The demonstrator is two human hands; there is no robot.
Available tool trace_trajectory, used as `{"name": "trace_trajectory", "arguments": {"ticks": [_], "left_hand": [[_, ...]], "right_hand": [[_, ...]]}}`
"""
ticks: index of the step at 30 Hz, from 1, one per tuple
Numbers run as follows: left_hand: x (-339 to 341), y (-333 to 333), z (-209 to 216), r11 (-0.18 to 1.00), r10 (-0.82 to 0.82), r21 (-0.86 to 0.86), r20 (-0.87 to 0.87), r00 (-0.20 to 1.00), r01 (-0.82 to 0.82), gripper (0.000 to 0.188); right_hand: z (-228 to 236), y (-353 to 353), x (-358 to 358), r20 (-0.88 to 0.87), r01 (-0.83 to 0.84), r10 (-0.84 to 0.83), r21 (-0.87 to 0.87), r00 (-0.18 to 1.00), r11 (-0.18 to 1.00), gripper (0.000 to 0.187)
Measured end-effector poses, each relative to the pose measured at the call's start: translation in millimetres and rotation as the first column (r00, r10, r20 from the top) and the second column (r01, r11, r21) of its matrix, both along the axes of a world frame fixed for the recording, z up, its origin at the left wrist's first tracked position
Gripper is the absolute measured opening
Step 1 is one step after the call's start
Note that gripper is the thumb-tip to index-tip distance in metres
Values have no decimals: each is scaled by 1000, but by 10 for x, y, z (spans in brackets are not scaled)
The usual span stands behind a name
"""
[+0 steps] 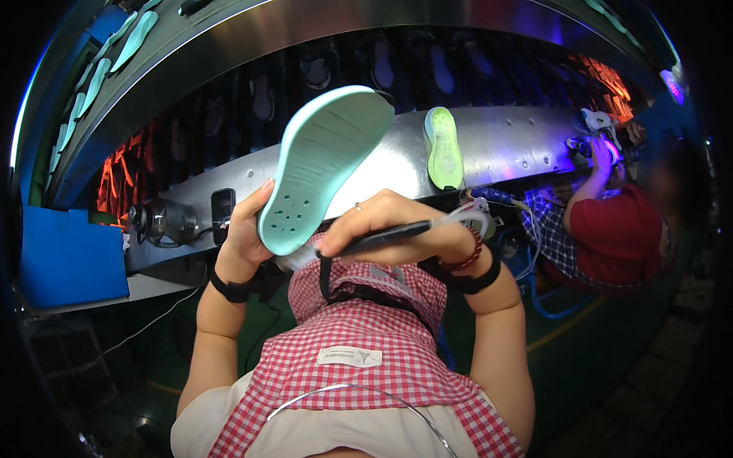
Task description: Applying adhesive or cleaning agent to the interior of shoe soles using a brush on a production line.
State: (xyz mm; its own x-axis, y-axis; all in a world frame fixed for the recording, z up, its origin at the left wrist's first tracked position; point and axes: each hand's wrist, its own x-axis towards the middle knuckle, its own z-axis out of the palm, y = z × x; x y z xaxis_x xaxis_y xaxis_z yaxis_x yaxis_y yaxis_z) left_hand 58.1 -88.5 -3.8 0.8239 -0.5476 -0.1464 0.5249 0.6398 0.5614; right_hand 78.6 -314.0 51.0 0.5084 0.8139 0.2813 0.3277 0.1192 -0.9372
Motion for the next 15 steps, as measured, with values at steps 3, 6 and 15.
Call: {"name": "trace_trajectory", "arguments": {"ticks": [3,6,15], "left_hand": [[17,30,116,994,-24,104,-82,996,32,46],[20,-17,189,985,-68,148,-136,988,89,45],[7,206,179,954,-129,249,-157,979,166,46]], "right_hand": [[100,-86,47,-53,-35,33,-39,998,999,18],[-2,-66,154,16,-108,109,-23,994,994,18],[36,-228,178,7,-18,18,-26,1000,1000,19]]}}
